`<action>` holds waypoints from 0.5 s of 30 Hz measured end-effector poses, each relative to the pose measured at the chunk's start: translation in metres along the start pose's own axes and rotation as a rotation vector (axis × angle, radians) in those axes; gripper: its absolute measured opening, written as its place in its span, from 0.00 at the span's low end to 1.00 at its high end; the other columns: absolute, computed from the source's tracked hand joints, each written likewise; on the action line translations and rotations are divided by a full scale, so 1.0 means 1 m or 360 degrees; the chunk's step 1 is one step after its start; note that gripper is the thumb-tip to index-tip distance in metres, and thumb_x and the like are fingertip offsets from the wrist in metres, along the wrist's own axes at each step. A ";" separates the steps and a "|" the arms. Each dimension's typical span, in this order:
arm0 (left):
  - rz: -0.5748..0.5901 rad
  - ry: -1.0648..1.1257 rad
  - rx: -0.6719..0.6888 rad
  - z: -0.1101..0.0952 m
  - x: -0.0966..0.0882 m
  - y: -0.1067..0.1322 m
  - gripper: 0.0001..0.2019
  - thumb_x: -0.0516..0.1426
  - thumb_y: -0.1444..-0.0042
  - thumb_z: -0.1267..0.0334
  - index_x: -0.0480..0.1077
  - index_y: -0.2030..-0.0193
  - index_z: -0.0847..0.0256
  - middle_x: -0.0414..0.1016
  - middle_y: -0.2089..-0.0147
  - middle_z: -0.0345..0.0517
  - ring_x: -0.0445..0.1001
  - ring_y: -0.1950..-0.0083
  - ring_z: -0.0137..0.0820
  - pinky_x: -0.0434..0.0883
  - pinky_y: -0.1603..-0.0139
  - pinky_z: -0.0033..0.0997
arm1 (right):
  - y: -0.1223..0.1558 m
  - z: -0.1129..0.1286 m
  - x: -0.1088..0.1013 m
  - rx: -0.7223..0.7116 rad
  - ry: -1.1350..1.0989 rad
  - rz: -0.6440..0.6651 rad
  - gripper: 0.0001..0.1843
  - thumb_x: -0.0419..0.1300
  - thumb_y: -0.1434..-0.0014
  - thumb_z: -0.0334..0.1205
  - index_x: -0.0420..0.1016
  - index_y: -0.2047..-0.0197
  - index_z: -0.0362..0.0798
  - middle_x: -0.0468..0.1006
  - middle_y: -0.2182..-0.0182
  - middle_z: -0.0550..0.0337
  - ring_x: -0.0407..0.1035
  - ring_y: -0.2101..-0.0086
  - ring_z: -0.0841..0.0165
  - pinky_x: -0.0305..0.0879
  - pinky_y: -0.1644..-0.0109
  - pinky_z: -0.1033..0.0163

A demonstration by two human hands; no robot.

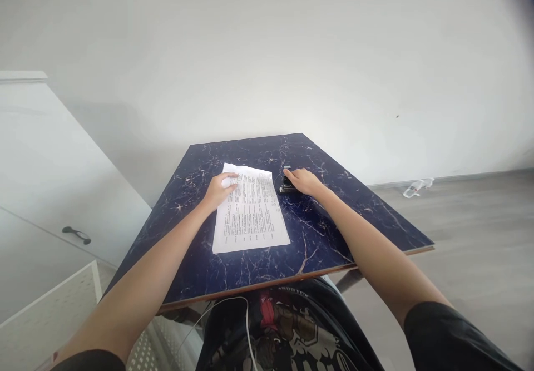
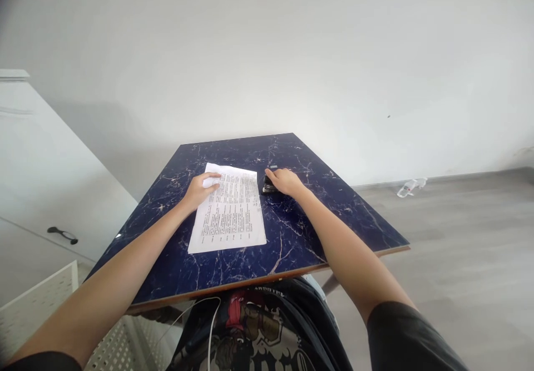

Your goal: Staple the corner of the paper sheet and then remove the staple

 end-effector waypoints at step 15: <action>-0.0108 -0.0047 0.0108 -0.019 0.004 0.007 0.14 0.61 0.43 0.67 0.78 0.49 0.57 0.81 0.43 0.47 0.77 0.39 0.42 0.67 0.30 0.49 | 0.004 0.018 0.006 -0.0181 -0.0121 0.0003 0.39 0.39 0.28 0.66 0.64 0.81 0.51 0.69 0.80 0.53 0.69 0.74 0.60 0.61 0.65 0.57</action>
Point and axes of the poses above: each hand's wrist, its own y-axis away from the middle knuckle, its own x-axis out of the palm, z = x × y, the point moved 3 cm from there along -y, towards the middle knuckle
